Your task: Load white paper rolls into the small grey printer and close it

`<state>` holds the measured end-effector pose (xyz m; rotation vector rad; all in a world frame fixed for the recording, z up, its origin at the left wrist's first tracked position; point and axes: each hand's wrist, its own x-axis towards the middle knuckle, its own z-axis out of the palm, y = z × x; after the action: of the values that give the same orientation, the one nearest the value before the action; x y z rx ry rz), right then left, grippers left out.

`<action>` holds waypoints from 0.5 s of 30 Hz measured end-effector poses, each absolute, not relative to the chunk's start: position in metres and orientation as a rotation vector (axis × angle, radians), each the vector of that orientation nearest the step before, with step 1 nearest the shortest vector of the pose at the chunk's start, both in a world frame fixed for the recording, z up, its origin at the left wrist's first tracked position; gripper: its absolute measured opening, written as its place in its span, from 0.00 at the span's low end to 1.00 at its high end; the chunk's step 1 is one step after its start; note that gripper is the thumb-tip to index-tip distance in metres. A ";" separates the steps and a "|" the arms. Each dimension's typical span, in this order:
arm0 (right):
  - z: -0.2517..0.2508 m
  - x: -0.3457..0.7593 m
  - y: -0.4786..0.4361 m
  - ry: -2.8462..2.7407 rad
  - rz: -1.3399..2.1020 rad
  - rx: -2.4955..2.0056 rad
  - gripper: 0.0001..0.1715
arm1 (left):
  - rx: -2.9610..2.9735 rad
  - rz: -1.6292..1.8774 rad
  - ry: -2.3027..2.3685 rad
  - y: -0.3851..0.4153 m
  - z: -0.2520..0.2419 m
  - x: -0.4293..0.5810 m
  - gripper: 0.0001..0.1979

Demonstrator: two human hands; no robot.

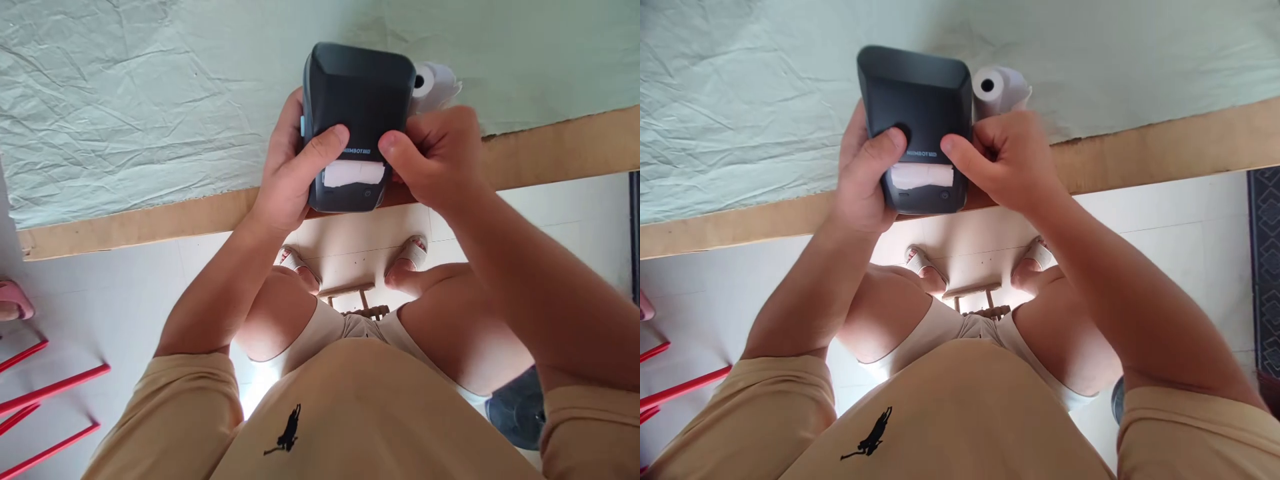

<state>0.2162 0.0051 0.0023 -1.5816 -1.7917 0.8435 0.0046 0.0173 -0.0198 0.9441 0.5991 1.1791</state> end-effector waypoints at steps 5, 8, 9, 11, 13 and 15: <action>0.001 0.218 0.003 -1.811 0.796 -1.471 0.42 | 1.014 1.191 0.701 0.011 -0.015 0.007 0.09; -0.003 0.221 0.004 -1.829 0.842 -1.385 0.45 | 1.139 1.187 0.834 0.008 -0.015 0.006 0.18; -0.004 0.223 0.005 -1.832 0.871 -1.364 0.46 | 1.167 1.195 0.889 0.007 -0.016 0.006 0.21; -0.004 0.225 0.004 -1.824 0.897 -1.325 0.47 | 1.189 1.194 0.952 0.006 -0.017 0.006 0.25; -0.004 0.226 0.004 -1.827 0.892 -1.295 0.48 | 1.168 1.156 0.920 0.006 -0.017 0.007 0.25; -0.003 0.226 0.005 -1.825 0.893 -1.312 0.47 | 1.100 1.156 0.910 0.006 -0.016 0.009 0.22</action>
<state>0.2256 0.0046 -0.0033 -1.3116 -1.8251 0.8929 0.0091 0.0065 -0.0155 1.1002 0.9102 1.1561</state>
